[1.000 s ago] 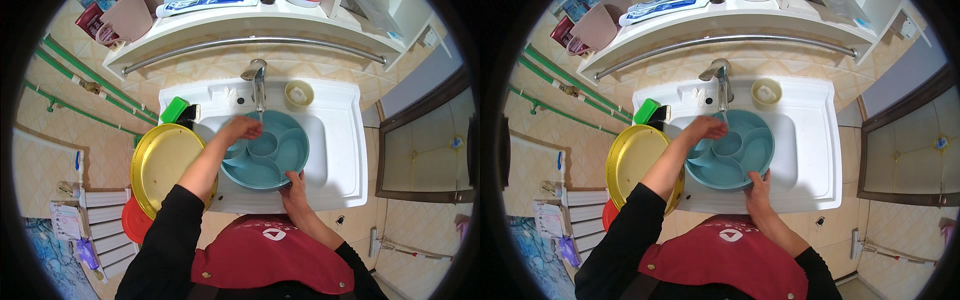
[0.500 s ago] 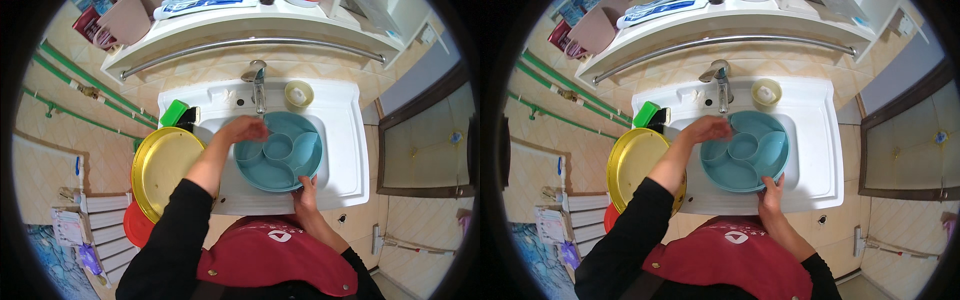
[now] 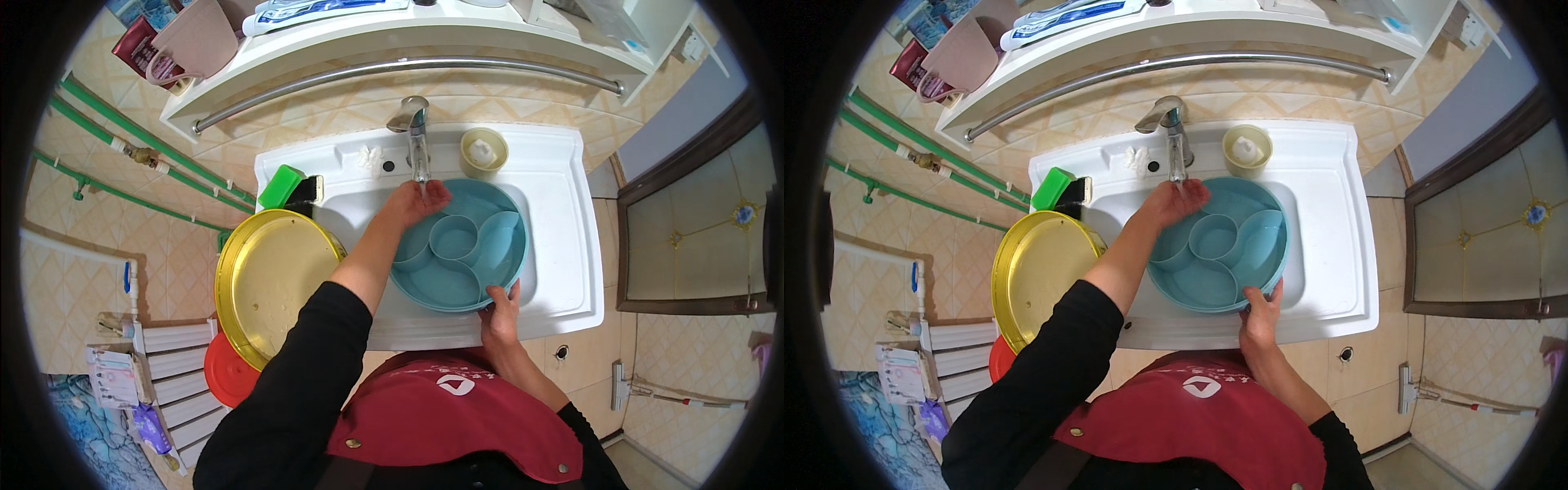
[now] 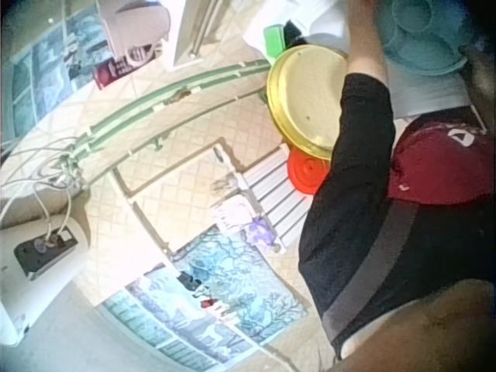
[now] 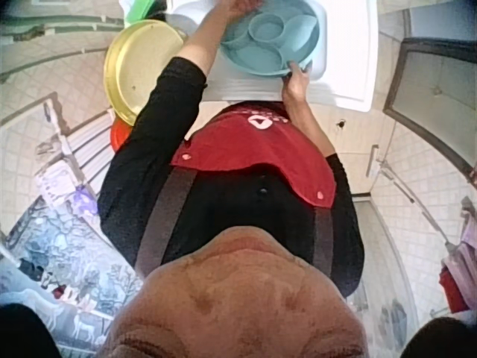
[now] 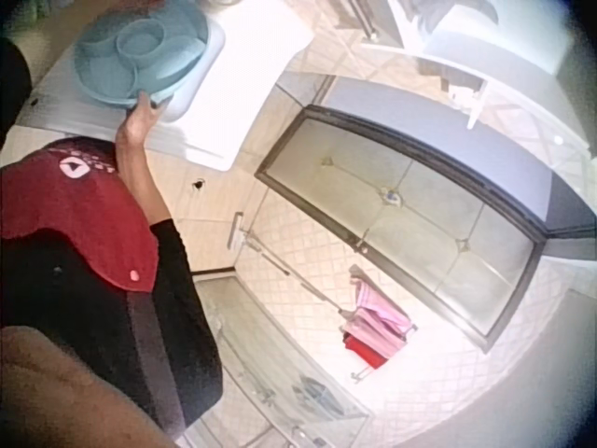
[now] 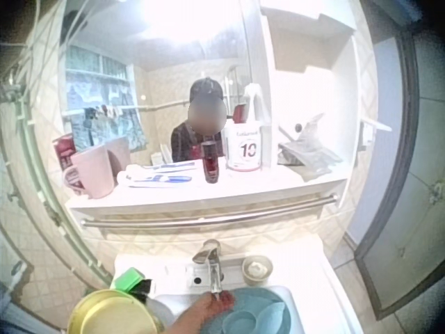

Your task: The person washes a blue divided plate and a yellow tray in a bathroom sink using a sponge, rinses them, and places them in a yellow bucket. They then carry the bucket to a living room, set the items on a table, and wipe the table surface with a cloth.

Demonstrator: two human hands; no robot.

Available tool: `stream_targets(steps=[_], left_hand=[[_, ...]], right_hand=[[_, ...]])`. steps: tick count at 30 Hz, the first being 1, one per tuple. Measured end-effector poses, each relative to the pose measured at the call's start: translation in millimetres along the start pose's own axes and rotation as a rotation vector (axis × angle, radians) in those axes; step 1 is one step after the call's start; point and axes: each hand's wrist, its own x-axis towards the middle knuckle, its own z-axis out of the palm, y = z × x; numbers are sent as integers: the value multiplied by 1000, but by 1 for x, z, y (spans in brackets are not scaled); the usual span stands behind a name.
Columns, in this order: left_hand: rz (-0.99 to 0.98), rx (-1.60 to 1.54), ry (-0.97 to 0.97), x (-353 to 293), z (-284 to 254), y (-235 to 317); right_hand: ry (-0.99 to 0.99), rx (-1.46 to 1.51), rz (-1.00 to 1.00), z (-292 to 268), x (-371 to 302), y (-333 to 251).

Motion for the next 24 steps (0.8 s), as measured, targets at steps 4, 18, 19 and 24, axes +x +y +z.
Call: stream_targets(steps=[4,18,19,24], left_hand=[[-248,516,-169,-61,57,-2],[133,58,163,2,27,2],[143,9,102,3,29,-5],[-96,631,-126,-75,81,-47]], right_hand=[[5,34,-36,-2,3,0],[-47,27,-36,-2,4,4],[-54,33,-40,-3,4,4],[-91,27,-27,-11,15,9]])
